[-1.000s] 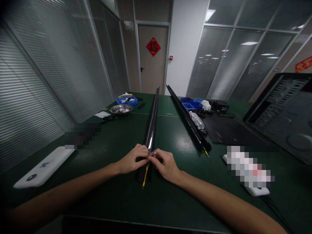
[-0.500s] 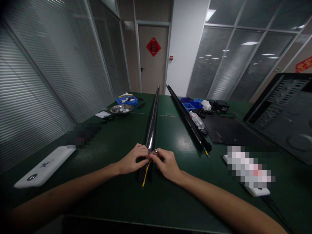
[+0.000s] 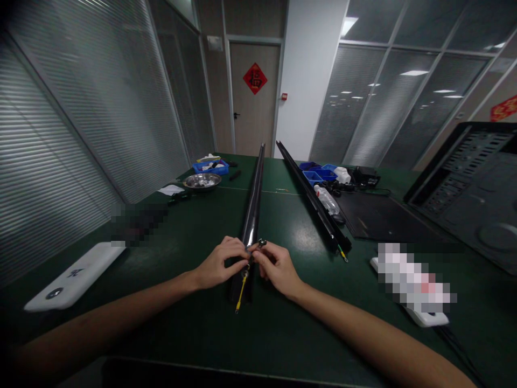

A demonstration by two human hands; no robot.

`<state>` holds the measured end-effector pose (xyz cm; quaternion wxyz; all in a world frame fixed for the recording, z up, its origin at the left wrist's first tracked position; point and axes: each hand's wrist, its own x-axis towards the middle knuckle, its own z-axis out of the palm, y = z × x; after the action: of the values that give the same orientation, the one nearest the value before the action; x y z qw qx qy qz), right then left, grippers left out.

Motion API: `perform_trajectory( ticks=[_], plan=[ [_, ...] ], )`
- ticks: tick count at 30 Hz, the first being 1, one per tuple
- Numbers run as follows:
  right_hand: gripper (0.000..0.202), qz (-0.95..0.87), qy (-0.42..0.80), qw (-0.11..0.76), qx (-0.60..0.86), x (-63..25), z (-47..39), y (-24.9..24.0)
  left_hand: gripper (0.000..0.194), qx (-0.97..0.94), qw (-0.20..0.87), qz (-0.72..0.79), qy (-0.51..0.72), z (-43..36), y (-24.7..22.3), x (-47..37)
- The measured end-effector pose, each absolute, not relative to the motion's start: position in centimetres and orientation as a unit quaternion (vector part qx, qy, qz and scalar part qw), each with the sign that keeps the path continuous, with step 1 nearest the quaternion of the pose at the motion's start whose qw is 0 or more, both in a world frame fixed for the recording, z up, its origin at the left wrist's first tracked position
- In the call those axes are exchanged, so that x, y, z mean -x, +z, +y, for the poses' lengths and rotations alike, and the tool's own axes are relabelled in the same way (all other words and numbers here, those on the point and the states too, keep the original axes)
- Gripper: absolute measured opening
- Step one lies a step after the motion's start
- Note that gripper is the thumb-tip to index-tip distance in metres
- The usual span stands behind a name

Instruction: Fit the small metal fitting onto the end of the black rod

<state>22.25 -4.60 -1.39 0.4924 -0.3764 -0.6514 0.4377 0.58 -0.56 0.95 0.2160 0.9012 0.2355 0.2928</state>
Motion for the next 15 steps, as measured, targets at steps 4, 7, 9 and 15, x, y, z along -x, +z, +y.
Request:
perform_trajectory(
  ticks=[4, 7, 9, 15],
  plan=[
    [0.033, -0.618, 0.484, 0.504, 0.360, -22.4, -4.2, -1.6, 0.011, -0.883, 0.224, 0.248, 0.330, -0.5, 0.9, -0.5],
    [0.032, -0.584, 0.520, 0.520, 0.345, -22.4, -3.7, -1.6, 0.010, -0.864, 0.241, 0.259, 0.357, -0.6, 1.0, -0.5],
    [0.032, -0.562, 0.547, 0.522, 0.337, -22.5, -3.3, -1.6, 0.011, -0.859, 0.242, 0.270, 0.363, -0.6, 1.0, -0.5],
    [0.031, -0.502, 0.623, 0.506, 0.321, -22.7, -2.5, -1.6, 0.015, -0.888, 0.183, 0.286, 0.309, -1.0, 1.2, -0.8]
  ],
)
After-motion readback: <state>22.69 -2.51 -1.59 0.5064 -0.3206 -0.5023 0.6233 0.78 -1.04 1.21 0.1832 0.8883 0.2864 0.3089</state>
